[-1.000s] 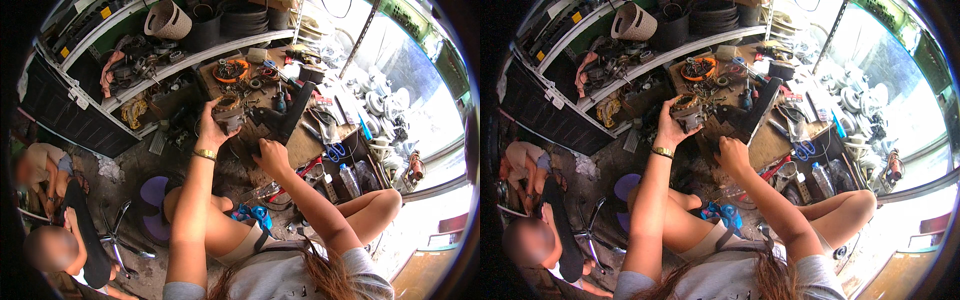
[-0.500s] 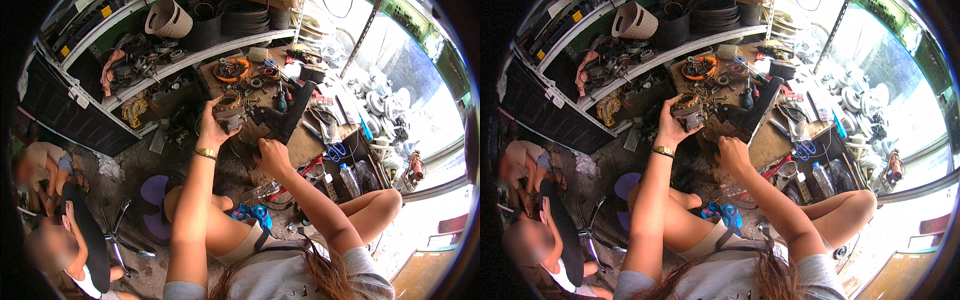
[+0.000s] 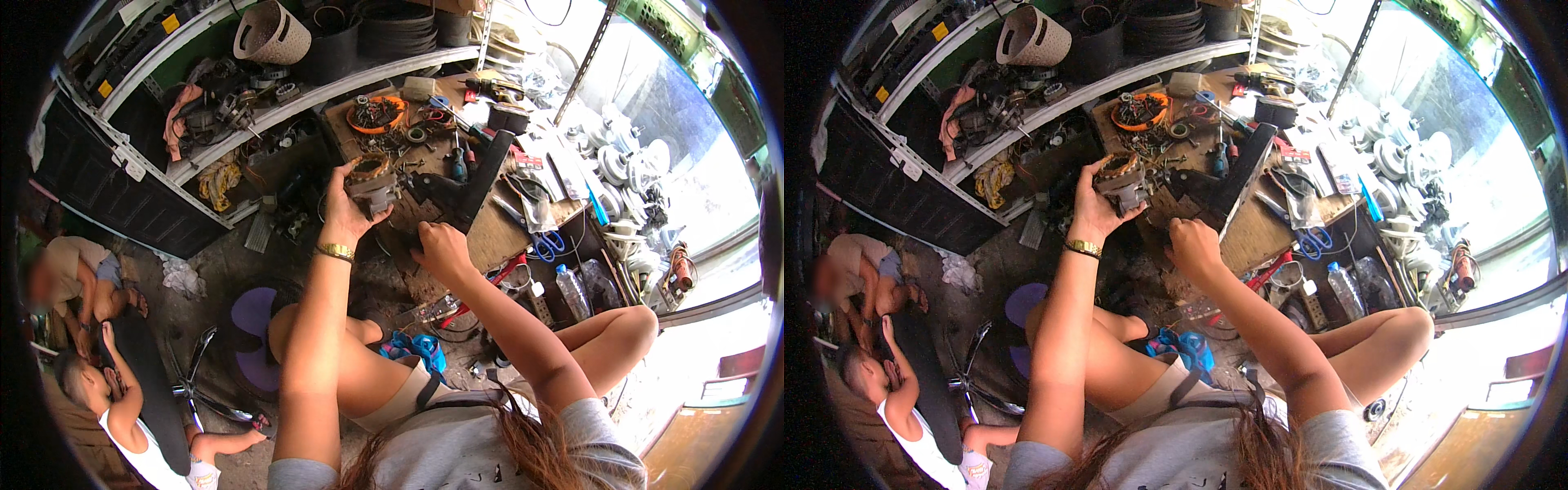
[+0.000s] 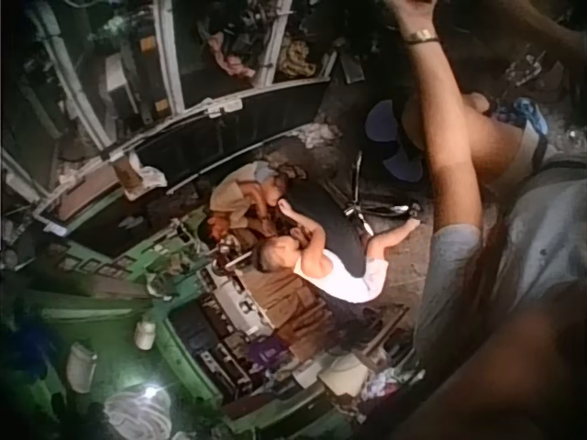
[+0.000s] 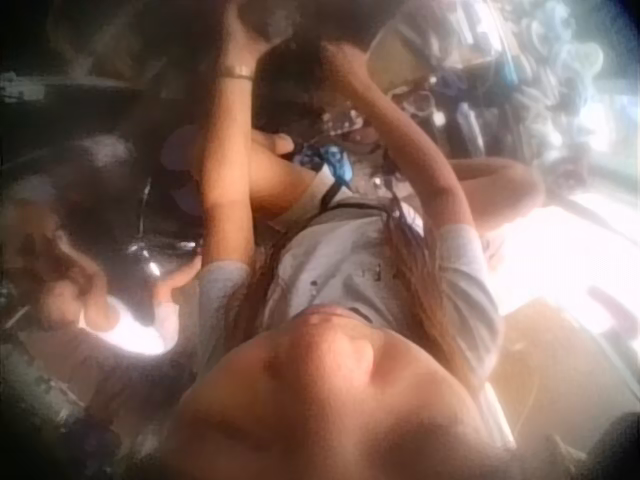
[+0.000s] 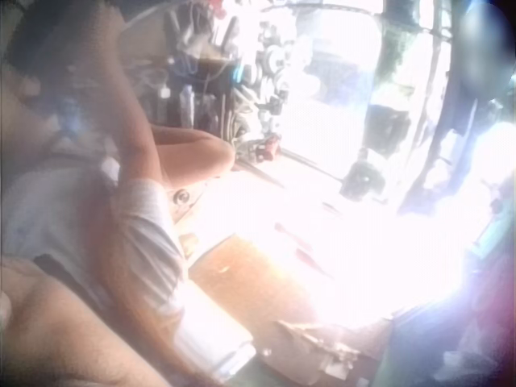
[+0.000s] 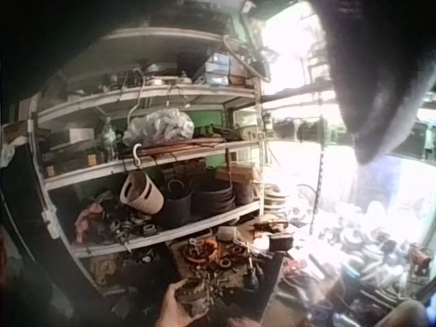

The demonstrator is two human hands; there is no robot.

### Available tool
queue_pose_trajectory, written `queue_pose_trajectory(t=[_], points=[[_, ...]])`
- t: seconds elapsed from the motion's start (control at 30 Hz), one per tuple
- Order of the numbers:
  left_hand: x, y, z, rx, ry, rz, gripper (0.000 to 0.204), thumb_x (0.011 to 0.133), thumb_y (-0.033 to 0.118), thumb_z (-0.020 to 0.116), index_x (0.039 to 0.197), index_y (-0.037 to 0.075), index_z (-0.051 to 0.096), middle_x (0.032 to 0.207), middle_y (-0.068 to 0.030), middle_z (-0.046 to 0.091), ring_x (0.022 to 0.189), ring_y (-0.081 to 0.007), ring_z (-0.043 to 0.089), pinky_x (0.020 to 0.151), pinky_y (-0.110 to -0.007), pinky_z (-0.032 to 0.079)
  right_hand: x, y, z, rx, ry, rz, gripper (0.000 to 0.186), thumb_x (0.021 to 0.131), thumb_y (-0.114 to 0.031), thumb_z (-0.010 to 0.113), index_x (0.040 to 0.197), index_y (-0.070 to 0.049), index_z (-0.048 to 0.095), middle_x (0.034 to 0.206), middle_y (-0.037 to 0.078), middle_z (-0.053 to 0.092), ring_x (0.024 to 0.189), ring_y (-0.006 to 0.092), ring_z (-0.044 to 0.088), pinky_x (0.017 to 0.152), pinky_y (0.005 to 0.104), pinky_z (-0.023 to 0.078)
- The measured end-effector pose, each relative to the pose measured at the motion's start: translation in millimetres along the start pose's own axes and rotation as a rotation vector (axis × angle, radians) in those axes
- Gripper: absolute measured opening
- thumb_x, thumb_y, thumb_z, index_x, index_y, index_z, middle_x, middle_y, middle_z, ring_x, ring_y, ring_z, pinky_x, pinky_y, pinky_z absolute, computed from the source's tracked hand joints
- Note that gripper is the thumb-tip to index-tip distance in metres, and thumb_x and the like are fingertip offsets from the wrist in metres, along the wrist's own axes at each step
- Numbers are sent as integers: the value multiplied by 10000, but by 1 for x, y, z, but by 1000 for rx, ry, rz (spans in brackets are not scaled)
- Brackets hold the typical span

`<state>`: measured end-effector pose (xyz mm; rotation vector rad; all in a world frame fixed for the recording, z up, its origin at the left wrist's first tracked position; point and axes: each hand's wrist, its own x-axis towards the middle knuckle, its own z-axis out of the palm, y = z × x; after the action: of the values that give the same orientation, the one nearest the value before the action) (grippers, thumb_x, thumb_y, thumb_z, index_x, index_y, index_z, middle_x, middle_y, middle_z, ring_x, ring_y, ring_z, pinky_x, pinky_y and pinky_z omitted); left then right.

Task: The person sits in a cluttered workshop and assembles a small mechanical component, likely a carburetor, using a hammer and other hand tools. They repeatedly tap and adjust internal parts while holding the assembly in their hands.

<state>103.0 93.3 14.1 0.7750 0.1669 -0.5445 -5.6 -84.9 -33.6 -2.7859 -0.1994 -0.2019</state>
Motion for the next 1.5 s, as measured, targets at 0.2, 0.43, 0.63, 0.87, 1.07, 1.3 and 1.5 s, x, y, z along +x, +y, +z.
queue_pose_trajectory(t=[0.2,0.43,0.63,0.87,1.07,1.3,1.5], points=[[-4,0,2,-22,56,10,525,859,516,565,1253,170,587,1227,-112,617,1067,-311,589,831,-536,506,-16,-1,-25,118,-78,127,380,700,-260,797,918,-14,606,854,200,682,867,396,670,755,466,547],[-7,-4,-9,-53,8,22,566,874,520,543,1274,121,567,1257,-141,602,1084,-314,594,866,-513,506,78,58,-66,976,527,-46,475,713,-208,806,1089,5,608,948,205,691,861,299,677,828,382,527],[-13,-19,-9,33,82,51,576,885,521,529,1312,134,540,1304,-149,578,1143,-335,577,885,-525,506,195,106,-23,430,263,403,471,695,-180,800,1111,-3,669,1121,211,688,1053,337,662,932,381,513],[-12,-14,-6,-39,8,29,582,901,510,515,1347,135,530,1316,-141,575,1162,-329,583,872,-535,534,205,123,24,423,348,591,601,714,-71,753,1212,30,432,1172,289,585,1179,451,555,952,466,487],[-13,-4,-10,-89,0,57,615,884,526,540,1349,124,533,1320,-141,580,1178,-339,578,894,-549,533,186,51,-12,431,467,-83,478,734,-117,737,1136,29,524,1114,295,584,1095,465,559,868,523,494],[-26,-26,-8,-97,1,27,608,867,516,537,1337,131,539,1320,-137,577,1190,-333,561,956,-578,475,235,28,16,140,-737,-400,636,792,-388,746,1249,28,593,1185,241,664,1093,378,637,916,485,493],[-39,-80,-27,105,-143,187,474,895,272,532,1340,111,493,1239,-89,581,1149,-217,588,1003,-383,479,228,21,22,210,-878,-200,1059,675,-547,812,1483,-15,381,1419,242,513,1323,378,488,1078,471,409]])
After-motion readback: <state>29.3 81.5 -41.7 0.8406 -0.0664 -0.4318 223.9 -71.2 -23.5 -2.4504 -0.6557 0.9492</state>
